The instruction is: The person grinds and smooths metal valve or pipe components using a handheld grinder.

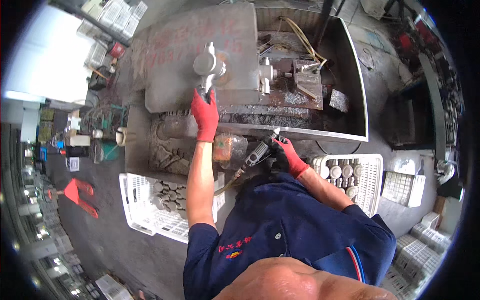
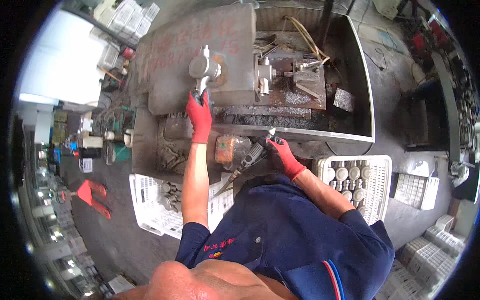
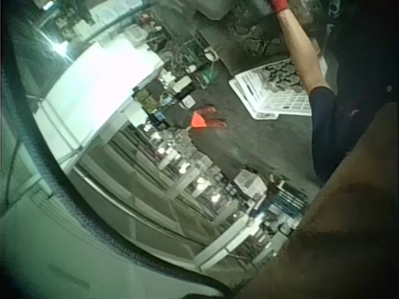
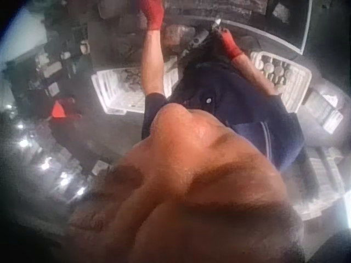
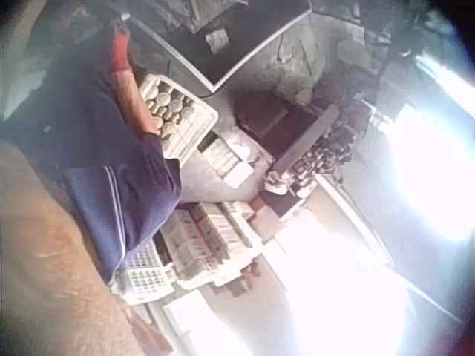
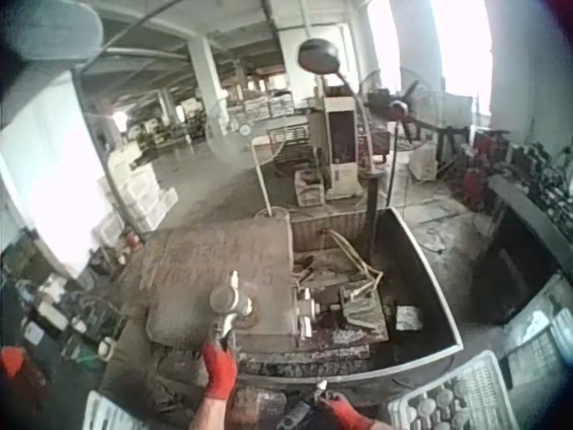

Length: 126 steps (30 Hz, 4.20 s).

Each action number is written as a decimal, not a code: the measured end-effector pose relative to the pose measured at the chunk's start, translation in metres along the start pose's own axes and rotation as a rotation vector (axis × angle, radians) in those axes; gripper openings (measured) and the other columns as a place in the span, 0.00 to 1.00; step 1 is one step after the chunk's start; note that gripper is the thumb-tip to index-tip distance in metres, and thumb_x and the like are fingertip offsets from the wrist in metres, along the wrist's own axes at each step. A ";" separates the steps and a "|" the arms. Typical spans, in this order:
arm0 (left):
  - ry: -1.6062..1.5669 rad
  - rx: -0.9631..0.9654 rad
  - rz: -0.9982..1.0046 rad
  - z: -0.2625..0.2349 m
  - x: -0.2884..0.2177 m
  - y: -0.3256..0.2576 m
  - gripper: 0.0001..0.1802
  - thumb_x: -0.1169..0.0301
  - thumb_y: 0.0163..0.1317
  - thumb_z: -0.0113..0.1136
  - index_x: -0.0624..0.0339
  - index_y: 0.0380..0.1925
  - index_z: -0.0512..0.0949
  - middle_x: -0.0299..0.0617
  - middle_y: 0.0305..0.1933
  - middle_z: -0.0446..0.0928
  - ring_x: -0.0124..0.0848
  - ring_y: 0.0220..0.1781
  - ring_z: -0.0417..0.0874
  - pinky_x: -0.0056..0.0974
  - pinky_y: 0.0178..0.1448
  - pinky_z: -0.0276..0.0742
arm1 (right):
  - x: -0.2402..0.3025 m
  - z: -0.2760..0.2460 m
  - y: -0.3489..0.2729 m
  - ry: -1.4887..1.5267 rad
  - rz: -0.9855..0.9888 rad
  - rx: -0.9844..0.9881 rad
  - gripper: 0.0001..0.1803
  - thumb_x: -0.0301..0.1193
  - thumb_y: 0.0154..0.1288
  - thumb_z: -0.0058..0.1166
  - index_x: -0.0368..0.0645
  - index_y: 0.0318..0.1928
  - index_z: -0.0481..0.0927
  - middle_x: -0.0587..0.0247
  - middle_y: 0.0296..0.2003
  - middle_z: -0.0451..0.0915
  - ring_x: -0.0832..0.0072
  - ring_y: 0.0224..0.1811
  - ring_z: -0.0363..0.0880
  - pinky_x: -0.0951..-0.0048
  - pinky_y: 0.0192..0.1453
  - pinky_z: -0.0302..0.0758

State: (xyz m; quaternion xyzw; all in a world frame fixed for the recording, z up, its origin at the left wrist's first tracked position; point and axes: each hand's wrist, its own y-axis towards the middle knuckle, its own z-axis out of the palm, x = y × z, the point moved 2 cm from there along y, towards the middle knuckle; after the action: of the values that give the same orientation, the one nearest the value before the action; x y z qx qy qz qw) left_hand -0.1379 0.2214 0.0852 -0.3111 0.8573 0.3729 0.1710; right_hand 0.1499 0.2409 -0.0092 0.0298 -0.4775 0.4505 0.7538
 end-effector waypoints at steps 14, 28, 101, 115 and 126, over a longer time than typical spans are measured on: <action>-0.358 0.645 0.054 -0.019 -0.060 -0.116 0.36 0.70 0.50 0.75 0.59 0.61 0.72 0.50 0.49 0.83 0.44 0.50 0.85 0.41 0.54 0.80 | 0.044 -0.001 0.072 -0.176 -0.035 -0.028 0.19 0.39 0.69 0.60 0.38 0.52 0.81 0.66 0.39 0.83 0.78 0.39 0.79 0.75 0.44 0.76; 0.080 0.701 -0.400 -0.132 0.017 -0.213 0.40 0.51 0.47 0.74 0.62 0.56 0.72 0.56 0.44 0.79 0.55 0.48 0.81 0.53 0.49 0.77 | 0.056 -0.091 0.241 -0.093 0.092 0.088 0.22 0.42 0.76 0.46 0.36 0.56 0.78 0.61 0.48 0.82 0.67 0.47 0.80 0.64 0.54 0.75; 0.044 0.912 -0.377 -0.081 0.048 -0.242 0.37 0.56 0.48 0.75 0.59 0.57 0.74 0.56 0.49 0.82 0.53 0.52 0.82 0.51 0.53 0.78 | 0.138 0.035 0.103 -0.217 -0.561 -0.224 0.20 0.35 0.69 0.61 0.37 0.56 0.76 0.63 0.36 0.84 0.77 0.35 0.85 0.76 0.32 0.77; 0.079 0.932 -0.240 -0.059 0.023 -0.231 0.33 0.57 0.48 0.75 0.60 0.52 0.75 0.57 0.45 0.83 0.55 0.49 0.83 0.54 0.51 0.78 | 0.063 -0.050 0.182 -0.006 -0.234 -0.358 0.17 0.42 0.73 0.54 0.47 0.54 0.77 0.61 0.37 0.83 0.69 0.34 0.85 0.69 0.35 0.80; 0.042 0.986 -0.322 -0.051 0.022 -0.228 0.32 0.55 0.51 0.74 0.59 0.53 0.77 0.55 0.47 0.83 0.54 0.51 0.83 0.53 0.51 0.78 | 0.066 -0.052 0.208 -0.886 -0.379 -0.480 0.19 0.45 0.62 0.60 0.42 0.43 0.85 0.44 0.37 0.84 0.46 0.44 0.82 0.52 0.46 0.77</action>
State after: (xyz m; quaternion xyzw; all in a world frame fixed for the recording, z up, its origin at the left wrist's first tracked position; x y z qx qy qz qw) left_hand -0.0068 0.0540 -0.0148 -0.3289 0.8756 -0.1128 0.3354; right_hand 0.0483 0.4318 -0.0680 0.1294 -0.8257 0.1291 0.5336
